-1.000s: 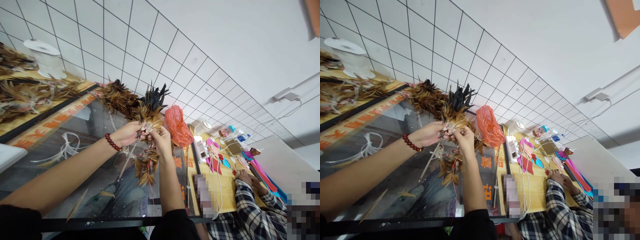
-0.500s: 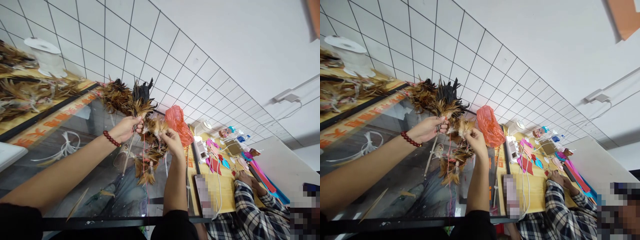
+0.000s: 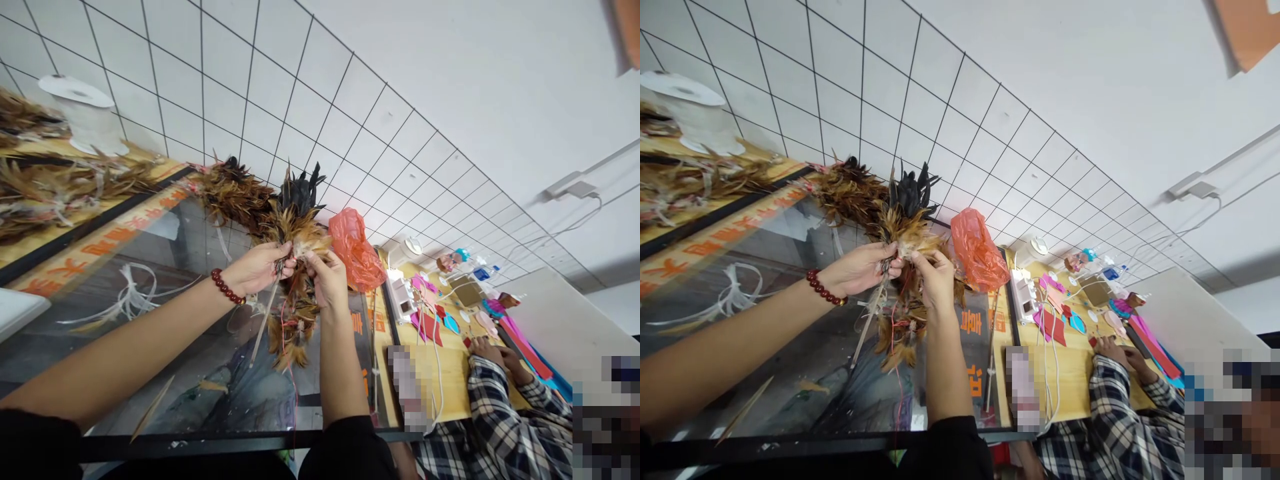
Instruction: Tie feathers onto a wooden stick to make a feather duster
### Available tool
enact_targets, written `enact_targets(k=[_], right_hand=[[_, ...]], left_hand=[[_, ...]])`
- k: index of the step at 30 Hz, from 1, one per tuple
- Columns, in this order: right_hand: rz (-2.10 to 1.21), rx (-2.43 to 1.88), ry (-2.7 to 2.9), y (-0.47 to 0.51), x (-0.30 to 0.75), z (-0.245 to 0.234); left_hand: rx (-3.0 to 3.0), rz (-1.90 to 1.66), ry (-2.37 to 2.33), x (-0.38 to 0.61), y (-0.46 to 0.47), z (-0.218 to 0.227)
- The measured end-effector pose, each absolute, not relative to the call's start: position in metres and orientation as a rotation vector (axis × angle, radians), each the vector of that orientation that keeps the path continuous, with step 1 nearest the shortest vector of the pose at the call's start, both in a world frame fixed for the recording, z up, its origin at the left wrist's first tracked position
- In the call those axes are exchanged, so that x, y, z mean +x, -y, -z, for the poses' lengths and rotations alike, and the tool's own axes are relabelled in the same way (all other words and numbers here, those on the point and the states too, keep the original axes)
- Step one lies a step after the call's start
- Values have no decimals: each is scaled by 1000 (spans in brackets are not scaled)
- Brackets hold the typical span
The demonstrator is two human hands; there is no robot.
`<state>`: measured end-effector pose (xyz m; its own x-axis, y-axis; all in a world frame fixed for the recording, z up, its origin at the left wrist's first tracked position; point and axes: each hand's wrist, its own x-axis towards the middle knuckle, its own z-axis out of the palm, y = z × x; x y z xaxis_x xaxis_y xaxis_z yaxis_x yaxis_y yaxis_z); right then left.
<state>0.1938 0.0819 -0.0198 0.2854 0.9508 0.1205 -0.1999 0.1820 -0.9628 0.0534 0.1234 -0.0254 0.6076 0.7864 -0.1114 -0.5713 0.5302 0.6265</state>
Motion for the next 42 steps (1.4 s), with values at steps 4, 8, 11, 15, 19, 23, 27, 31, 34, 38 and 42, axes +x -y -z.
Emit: enact_targets(k=[4, 8, 11, 15, 19, 23, 27, 31, 34, 38, 42], right_hand=[[-1089, -1070, 866, -84, 192, 25], [-1118, -1085, 891, -83, 194, 26], [-990, -1124, 902, -85, 190, 29], [-889, -1097, 901, -85, 185, 28], [-1020, -1026, 817, -82, 190, 23], [-1005, -1016, 816, -86, 193, 27], [-816, -1040, 833, -93, 189, 38], [-795, -1022, 852, -93, 188, 39], [-883, -976, 799, -90, 195, 31], [-985, -992, 808, -86, 204, 24], [-1095, -1045, 909, -85, 199, 27]], left_hand=[[589, -853, -399, 53, -123, 25], [608, -864, -426, 53, -121, 24], [639, -868, -437, 56, -118, 24], [683, -881, -459, 59, -116, 26], [639, -884, -509, 59, -119, 26], [624, -849, -484, 57, -119, 22], [664, -828, -471, 60, -113, 21], [722, -898, -490, 63, -112, 24], [692, -928, -472, 61, -115, 25], [643, -896, -407, 57, -121, 23], [621, -873, -386, 56, -121, 24]])
